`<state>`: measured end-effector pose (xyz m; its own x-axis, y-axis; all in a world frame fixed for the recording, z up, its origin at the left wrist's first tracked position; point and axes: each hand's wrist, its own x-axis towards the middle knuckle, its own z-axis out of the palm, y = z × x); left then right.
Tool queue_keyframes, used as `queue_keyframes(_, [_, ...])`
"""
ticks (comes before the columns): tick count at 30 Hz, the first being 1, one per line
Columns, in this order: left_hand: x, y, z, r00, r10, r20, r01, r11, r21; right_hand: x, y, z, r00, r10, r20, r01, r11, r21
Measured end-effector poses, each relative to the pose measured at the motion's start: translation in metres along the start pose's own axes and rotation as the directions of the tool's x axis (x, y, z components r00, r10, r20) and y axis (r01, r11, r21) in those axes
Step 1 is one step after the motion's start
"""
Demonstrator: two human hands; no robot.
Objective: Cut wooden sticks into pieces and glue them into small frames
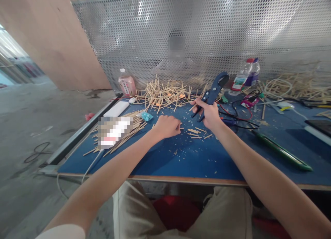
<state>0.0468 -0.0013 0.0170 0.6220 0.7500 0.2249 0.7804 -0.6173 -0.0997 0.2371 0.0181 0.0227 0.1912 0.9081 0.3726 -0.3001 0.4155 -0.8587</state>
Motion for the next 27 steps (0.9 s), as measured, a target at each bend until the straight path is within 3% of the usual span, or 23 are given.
queue_keyframes(7, [0.004, -0.012, 0.005, 0.987, -0.149, -0.063, 0.148, 0.989, -0.017, -0.005, -0.003, 0.004, 1.0, -0.031, -0.004, 0.03, 0.993, -0.113])
queue_keyframes(14, [0.004, -0.028, 0.009, 0.985, 0.051, -0.167, -0.078, 0.983, -0.164, -0.002, 0.001, 0.0, 0.997, -0.064, 0.044, 0.076, 0.921, -0.382])
queue_keyframes(18, [0.005, -0.013, 0.01, 0.964, 0.202, -0.173, -0.237, 0.948, -0.213, -0.002, 0.005, -0.005, 0.981, -0.142, 0.135, 0.196, 0.719, -0.667])
queue_keyframes(21, [0.004, 0.005, 0.012, 0.932, 0.326, -0.16, -0.357, 0.905, -0.231, -0.004, 0.007, -0.005, 0.955, -0.217, 0.202, 0.292, 0.571, -0.767])
queue_keyframes(23, [0.004, 0.015, 0.016, 0.917, 0.373, -0.143, -0.398, 0.889, -0.227, -0.005, 0.007, -0.004, 0.945, -0.252, 0.209, 0.318, 0.554, -0.769])
queue_keyframes(27, [0.003, 0.023, 0.022, 0.92, 0.375, -0.109, -0.39, 0.899, -0.199, -0.007, 0.006, -0.002, 0.949, -0.261, 0.177, 0.303, 0.601, -0.74])
